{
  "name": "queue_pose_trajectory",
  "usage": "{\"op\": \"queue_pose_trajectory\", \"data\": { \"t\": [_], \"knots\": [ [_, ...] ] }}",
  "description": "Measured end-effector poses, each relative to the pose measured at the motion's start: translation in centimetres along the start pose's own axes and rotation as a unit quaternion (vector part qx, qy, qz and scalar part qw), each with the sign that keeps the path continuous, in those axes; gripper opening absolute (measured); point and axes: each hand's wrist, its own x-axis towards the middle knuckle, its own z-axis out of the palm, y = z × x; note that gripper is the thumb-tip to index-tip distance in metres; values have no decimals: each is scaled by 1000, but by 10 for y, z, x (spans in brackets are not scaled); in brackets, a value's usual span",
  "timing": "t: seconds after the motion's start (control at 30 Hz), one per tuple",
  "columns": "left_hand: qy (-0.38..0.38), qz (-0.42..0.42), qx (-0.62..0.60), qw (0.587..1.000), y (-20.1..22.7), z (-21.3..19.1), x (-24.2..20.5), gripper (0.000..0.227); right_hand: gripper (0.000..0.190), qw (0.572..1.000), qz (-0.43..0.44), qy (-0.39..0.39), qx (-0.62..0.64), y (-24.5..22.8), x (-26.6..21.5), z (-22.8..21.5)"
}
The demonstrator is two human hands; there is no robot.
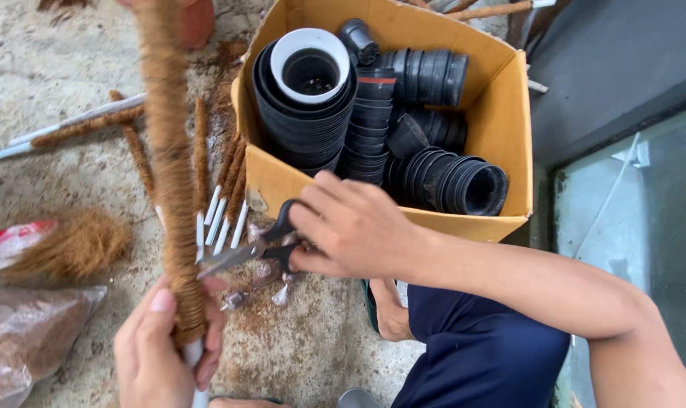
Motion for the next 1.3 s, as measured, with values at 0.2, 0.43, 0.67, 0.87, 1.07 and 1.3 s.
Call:
{"op": "queue_pose_trajectory", "data": {
  "t": [0.2,0.43,0.67,0.87,1.07,1.3],
  "knots": [
    [42,-18,-26,999,-81,-61,36,61,39,989,-47,-93,102,-1,-7,23],
    [-123,-63,-142,980,-173,-157,117,60,34,963,-83,-148,208,14,-24,44],
    [-116,-80,-137,980,-179,-169,145,54,29,885,259,-177,345,77,-36,45],
    [-77,-123,-41,989,-140,-111,113,59,43,588,600,1,542,157,-64,29],
    [-24,-67,102,992,-80,-63,80,61,38,470,620,156,608,184,-94,25],
    [-89,-108,108,984,-65,-37,53,46,36,438,618,181,627,196,-114,20]
  ]
}}
